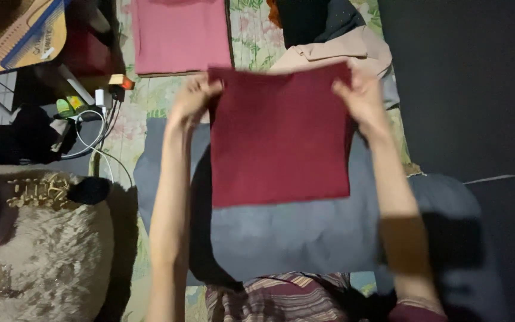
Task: The person folds a maroon cloth into a compact square on a gray pillow, then unfolds a light pink cloth and begins to fold it. The person handles the items by hand without using tools.
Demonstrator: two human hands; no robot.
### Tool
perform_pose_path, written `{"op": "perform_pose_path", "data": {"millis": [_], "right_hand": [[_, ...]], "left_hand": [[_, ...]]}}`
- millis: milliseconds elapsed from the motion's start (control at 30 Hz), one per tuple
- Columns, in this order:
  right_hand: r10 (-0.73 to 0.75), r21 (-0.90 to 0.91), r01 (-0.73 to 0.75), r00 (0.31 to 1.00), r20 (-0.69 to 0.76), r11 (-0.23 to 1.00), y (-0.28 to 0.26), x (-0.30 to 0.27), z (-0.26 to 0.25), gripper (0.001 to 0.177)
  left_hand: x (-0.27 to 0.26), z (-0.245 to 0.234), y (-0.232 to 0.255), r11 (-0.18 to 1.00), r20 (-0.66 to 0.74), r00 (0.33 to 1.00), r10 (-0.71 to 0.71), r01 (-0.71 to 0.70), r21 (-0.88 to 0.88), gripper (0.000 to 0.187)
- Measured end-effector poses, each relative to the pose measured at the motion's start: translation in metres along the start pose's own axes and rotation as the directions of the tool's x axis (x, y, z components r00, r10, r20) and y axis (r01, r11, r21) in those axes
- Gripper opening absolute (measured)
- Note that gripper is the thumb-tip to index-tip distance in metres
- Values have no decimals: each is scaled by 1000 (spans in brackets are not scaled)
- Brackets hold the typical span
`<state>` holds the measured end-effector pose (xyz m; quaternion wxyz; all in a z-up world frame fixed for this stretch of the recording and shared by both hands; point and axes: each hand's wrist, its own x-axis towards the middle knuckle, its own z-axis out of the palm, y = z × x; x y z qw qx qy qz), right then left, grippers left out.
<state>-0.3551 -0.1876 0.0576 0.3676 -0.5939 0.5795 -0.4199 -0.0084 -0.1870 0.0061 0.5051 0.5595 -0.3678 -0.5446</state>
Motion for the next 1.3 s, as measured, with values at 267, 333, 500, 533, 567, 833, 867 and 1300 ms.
{"op": "perform_pose_path", "data": {"millis": [267, 333, 500, 533, 567, 833, 867, 1300], "right_hand": [[-561, 139, 556, 828, -4, 820, -63, -13, -64, 47], [-477, 50, 474, 876, 72, 879, -29, -26, -71, 46], [-362, 23, 384, 845, 394, 923, 30, -77, -56, 33], [-293, -89, 400, 789, 541, 912, 41, -85, -53, 38], [-201, -194, 427, 718, 667, 883, 52, -94, -49, 47], [-216, -246, 378, 836, 504, 892, 15, -101, -42, 30], [-234, -219, 413, 796, 558, 884, 15, -102, -37, 29], [-302, -408, 692, 664, 685, 596, 75, -108, -20, 38]], "left_hand": [[-88, -4, 133, 563, 270, 580, 768, -814, 145, 26], [-110, -9, 115, 649, 274, 673, 686, -738, 187, 20], [-148, -31, 47, 688, 472, 787, 398, -596, 413, 23], [-152, -35, 27, 645, 550, 798, 246, -559, 521, 25], [-155, -40, 7, 580, 599, 796, 84, -528, 620, 27], [-153, -28, -9, 489, 501, 834, 231, -545, 681, 20], [-151, -20, -12, 396, 571, 778, 263, -626, 671, 22], [-153, 0, -19, 52, 655, 748, 107, -662, 747, 41]]}}
